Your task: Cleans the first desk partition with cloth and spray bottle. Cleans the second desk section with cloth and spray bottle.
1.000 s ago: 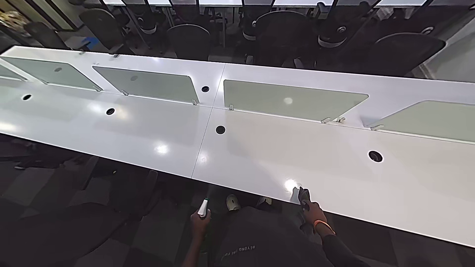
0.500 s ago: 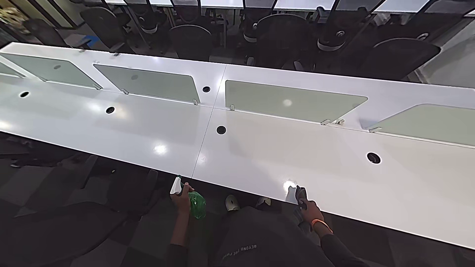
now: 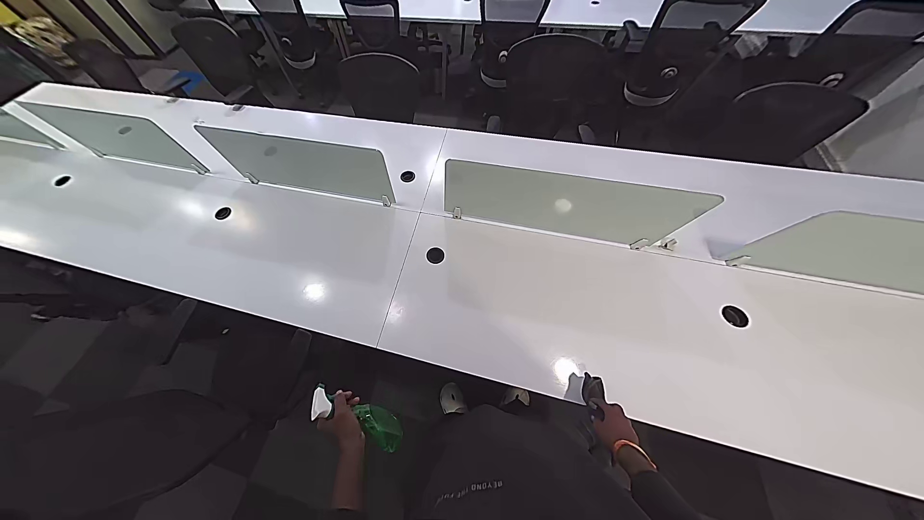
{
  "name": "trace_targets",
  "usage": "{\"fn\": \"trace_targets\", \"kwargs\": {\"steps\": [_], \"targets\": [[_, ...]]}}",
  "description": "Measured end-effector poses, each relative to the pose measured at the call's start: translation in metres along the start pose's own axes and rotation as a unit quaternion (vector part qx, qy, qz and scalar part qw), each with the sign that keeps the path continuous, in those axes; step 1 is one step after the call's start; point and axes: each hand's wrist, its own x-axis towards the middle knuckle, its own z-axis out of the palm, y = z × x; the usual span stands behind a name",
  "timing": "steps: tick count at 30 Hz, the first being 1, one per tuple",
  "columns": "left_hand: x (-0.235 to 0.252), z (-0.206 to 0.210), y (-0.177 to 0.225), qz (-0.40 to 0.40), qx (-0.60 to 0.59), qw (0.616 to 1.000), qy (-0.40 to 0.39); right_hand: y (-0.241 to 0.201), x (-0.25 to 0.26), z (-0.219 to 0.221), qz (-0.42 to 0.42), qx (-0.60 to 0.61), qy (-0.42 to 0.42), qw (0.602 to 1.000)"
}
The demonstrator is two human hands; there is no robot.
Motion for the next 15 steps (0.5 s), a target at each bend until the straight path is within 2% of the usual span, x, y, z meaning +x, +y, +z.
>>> {"fn": "trace_targets", "kwargs": {"steps": [4,9,12,15], "targets": [[-0.002,-0.011,-0.004,0.068,0.039,0.995,-0.054,-0.009,0.003,-0.006,-0.014,-0.010,-0.005,1.000],[-0.023,-0.001,0.001,0.065,0.237,0.960,-0.135,-0.025,0.014,-0.013,-0.048,0.005,0.014,0.999],[-0.035,-0.016,-0.024,0.033,0.345,0.912,-0.219,-0.033,0.016,-0.020,-0.069,0.025,0.027,0.997],[-0.049,-0.037,-0.061,0.109,0.328,0.885,-0.314,-0.031,0.015,-0.023,-0.074,0.046,0.036,0.996]]}}
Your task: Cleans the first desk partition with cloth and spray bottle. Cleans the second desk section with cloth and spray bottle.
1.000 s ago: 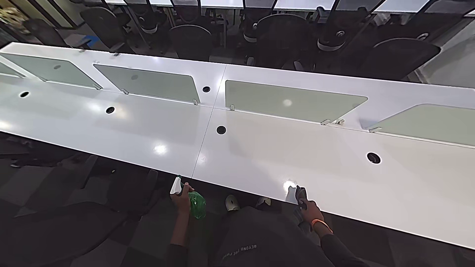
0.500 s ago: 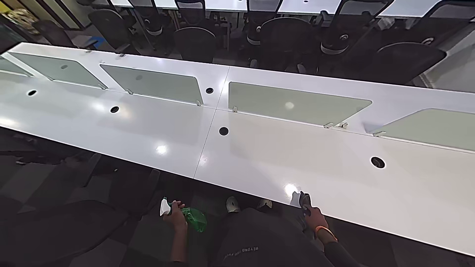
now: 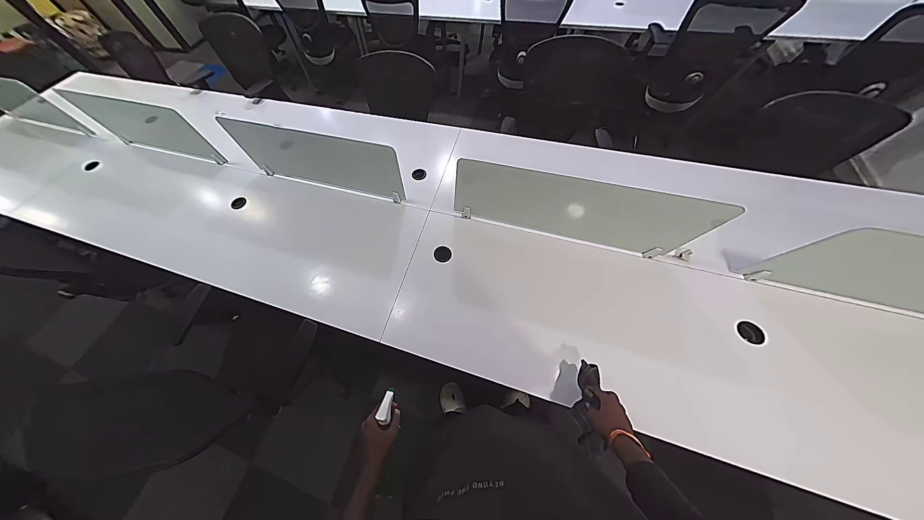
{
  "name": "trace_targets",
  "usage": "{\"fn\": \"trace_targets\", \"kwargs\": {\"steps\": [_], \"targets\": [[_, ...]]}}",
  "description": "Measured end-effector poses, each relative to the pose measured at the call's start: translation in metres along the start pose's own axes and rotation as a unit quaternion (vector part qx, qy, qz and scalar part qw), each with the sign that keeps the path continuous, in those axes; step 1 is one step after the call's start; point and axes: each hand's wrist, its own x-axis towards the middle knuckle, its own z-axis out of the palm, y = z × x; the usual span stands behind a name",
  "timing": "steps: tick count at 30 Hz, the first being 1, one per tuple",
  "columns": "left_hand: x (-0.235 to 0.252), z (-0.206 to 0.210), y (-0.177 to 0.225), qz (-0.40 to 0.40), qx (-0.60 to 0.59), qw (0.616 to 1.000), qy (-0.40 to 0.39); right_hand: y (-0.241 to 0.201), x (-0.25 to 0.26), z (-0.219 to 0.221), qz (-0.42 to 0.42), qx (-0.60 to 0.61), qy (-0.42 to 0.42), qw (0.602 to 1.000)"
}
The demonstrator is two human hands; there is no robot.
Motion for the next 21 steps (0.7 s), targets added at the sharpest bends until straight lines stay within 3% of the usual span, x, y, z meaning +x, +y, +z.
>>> {"fn": "trace_targets", "kwargs": {"steps": [4,7,12,14,21], "targets": [[-0.016,0.029,0.012,0.063,0.021,0.996,-0.059,0.019,-0.005,0.002,0.013,-0.001,0.009,1.000],[-0.009,0.056,0.047,0.096,0.034,0.989,-0.104,0.043,-0.002,0.002,0.019,-0.011,0.037,0.999],[0.012,0.096,0.130,0.108,0.177,0.953,-0.221,0.071,0.014,-0.013,0.044,-0.006,0.049,0.998],[0.018,0.114,0.153,0.129,0.193,0.946,-0.225,0.076,0.020,-0.023,0.046,0.010,0.055,0.997],[0.041,0.178,0.214,0.235,0.000,0.951,-0.202,0.109,0.041,-0.046,0.056,0.060,0.077,0.994]]}}
